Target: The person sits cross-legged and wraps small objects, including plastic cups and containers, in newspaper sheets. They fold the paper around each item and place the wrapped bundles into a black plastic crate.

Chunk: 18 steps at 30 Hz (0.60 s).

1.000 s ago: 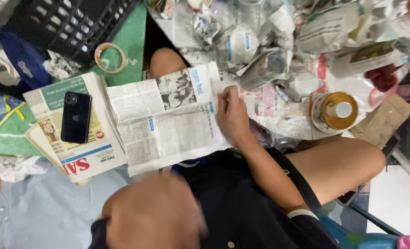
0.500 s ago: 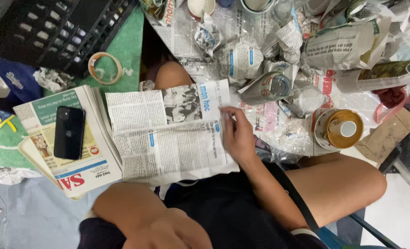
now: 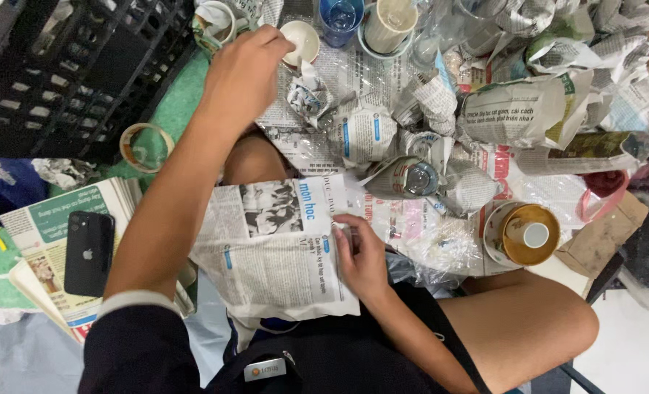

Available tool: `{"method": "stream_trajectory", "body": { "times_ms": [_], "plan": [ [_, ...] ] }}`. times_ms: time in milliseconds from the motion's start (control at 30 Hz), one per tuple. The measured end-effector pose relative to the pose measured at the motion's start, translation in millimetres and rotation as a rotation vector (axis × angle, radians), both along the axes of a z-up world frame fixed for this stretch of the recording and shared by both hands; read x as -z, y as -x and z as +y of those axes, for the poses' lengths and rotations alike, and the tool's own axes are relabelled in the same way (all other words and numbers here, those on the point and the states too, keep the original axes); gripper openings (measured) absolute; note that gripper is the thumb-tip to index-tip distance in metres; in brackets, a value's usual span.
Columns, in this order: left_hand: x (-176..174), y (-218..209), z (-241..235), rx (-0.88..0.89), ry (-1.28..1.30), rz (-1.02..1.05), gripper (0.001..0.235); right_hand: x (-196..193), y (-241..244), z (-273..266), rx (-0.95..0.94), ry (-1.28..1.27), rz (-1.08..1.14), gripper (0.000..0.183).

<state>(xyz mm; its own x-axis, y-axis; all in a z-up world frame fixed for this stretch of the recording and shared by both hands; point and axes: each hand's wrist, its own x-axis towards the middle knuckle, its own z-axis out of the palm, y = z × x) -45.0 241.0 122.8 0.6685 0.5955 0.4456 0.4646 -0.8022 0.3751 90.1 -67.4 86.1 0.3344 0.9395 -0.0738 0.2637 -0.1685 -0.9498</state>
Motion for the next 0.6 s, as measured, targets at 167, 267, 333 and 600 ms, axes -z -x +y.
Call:
{"method": "stream_trajectory", "body": {
  "times_ms": [167, 267, 333, 600],
  "plan": [
    [98, -22, 61, -0.013, -0.107, 0.366, 0.027, 2, -3, 3, -0.020, 0.029, 0.014, 0.019],
    [137, -23, 80, -0.030, -0.105, 0.472, 0.010, 3, -5, 2, -0.016, 0.030, 0.036, 0.019],
    [144, -24, 84, -0.024, -0.105, 0.452, 0.004, 3, -7, 3, -0.016, 0.051, 0.039, 0.019],
    [37, 20, 9, -0.095, 0.007, -0.003, 0.018, 7, -7, 1, -0.032, 0.012, 0.007, 0.018]
  ]
}}
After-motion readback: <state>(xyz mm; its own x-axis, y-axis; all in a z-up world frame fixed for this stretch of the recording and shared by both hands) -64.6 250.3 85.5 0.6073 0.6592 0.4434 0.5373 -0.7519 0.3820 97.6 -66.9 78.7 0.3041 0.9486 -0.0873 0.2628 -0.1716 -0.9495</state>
